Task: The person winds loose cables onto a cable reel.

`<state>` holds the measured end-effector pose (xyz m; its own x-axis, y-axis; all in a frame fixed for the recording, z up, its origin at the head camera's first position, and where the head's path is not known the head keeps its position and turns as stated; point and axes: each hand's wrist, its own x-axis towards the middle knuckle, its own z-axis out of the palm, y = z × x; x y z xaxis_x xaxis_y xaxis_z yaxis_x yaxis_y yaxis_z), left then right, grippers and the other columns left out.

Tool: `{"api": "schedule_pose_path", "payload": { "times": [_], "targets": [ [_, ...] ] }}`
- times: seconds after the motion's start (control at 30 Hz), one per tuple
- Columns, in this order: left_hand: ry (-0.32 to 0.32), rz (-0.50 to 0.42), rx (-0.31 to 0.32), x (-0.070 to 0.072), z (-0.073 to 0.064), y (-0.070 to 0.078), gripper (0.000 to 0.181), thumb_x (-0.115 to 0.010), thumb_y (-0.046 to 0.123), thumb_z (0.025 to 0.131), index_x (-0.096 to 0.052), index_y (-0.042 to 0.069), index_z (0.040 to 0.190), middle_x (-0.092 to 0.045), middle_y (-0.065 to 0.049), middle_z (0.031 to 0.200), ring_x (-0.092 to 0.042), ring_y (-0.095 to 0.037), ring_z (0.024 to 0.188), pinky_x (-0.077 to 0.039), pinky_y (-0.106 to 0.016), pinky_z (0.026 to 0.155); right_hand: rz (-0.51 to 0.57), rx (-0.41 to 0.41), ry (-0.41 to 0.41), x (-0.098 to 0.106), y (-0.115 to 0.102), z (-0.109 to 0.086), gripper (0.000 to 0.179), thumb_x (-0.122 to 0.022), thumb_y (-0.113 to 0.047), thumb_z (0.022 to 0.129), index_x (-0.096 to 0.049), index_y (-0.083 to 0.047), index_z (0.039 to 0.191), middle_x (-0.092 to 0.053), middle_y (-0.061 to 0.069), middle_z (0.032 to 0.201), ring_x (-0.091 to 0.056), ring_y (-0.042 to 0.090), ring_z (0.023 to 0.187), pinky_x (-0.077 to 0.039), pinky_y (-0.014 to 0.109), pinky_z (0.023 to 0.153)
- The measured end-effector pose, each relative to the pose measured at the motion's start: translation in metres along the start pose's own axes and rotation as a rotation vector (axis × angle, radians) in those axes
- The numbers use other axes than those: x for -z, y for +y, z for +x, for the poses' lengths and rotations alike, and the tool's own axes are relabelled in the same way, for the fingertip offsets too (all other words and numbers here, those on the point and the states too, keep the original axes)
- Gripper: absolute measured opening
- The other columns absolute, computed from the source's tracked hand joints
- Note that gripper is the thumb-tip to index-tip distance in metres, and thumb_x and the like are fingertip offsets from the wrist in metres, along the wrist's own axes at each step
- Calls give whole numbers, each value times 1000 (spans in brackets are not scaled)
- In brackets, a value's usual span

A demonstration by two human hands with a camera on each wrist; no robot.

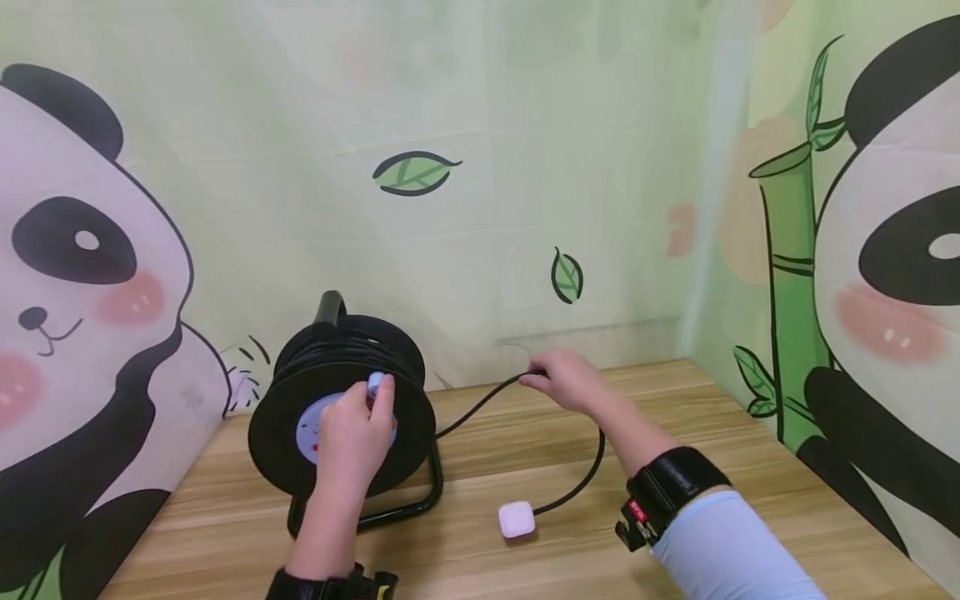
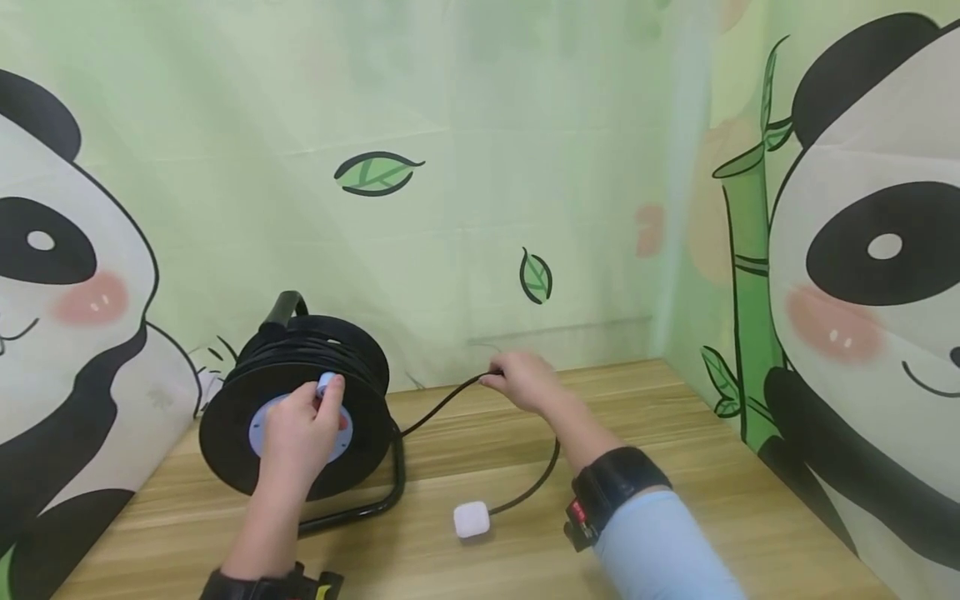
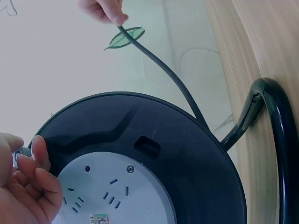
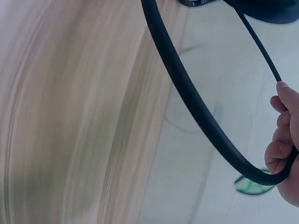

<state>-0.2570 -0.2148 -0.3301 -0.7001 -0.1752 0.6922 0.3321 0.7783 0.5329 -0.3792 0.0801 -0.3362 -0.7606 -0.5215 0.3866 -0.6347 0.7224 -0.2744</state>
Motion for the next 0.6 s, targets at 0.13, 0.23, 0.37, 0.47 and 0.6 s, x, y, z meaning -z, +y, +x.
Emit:
{"api": "schedule_pose_path", "payload": {
  "times": [0.13, 0.23, 0.37, 0.47, 0.6],
  "targets": [
    [-12, -9, 6, 1, 0, 0, 46, -47, 43, 99, -50, 12, 66, -53, 2, 55, -48, -16, 51, -39, -34, 45, 4, -40, -3, 11, 11, -6, 21, -65, -27, 93, -63, -15, 76, -56, -4, 67, -49, 13, 61, -43, 33, 58],
    [-23, -11, 21, 2, 0, 1, 47, -47, 44, 100, -50, 12, 66, -52, 2, 54, -47, -17, 51, -39, -34, 45, 0, -36, -5, 17, 20, -10, 20, -65, -27, 93, -63, -13, 78, -56, -4, 68, -49, 14, 62, -44, 34, 59],
    [-41, -18, 36, 3, 0, 3, 47, -46, 44, 100, -50, 11, 66, -53, 2, 55, -48, -16, 51, -40, -34, 45, 24, -56, 14, 26, 34, -17, 21, -64, -26, 93, -60, -11, 79, -53, -2, 68, -47, 15, 61, -42, 34, 58],
    [-45, -25, 33, 3, 0, 4, 46, -46, 43, 100, -50, 11, 66, -56, 3, 55, -50, -15, 52, -40, -34, 44, 47, -82, 41, 34, 47, -23, 24, -64, -25, 93, -56, -11, 76, -49, -1, 66, -44, 16, 59, -39, 33, 56],
    [-48, -29, 28, 2, 0, 4, 46, -47, 43, 100, -51, 11, 67, -57, 5, 55, -52, -14, 53, -41, -34, 44, 48, -107, 78, 44, 64, -35, 30, -65, -26, 92, -51, -12, 71, -44, -1, 62, -40, 16, 57, -35, 32, 54]
  ]
}}
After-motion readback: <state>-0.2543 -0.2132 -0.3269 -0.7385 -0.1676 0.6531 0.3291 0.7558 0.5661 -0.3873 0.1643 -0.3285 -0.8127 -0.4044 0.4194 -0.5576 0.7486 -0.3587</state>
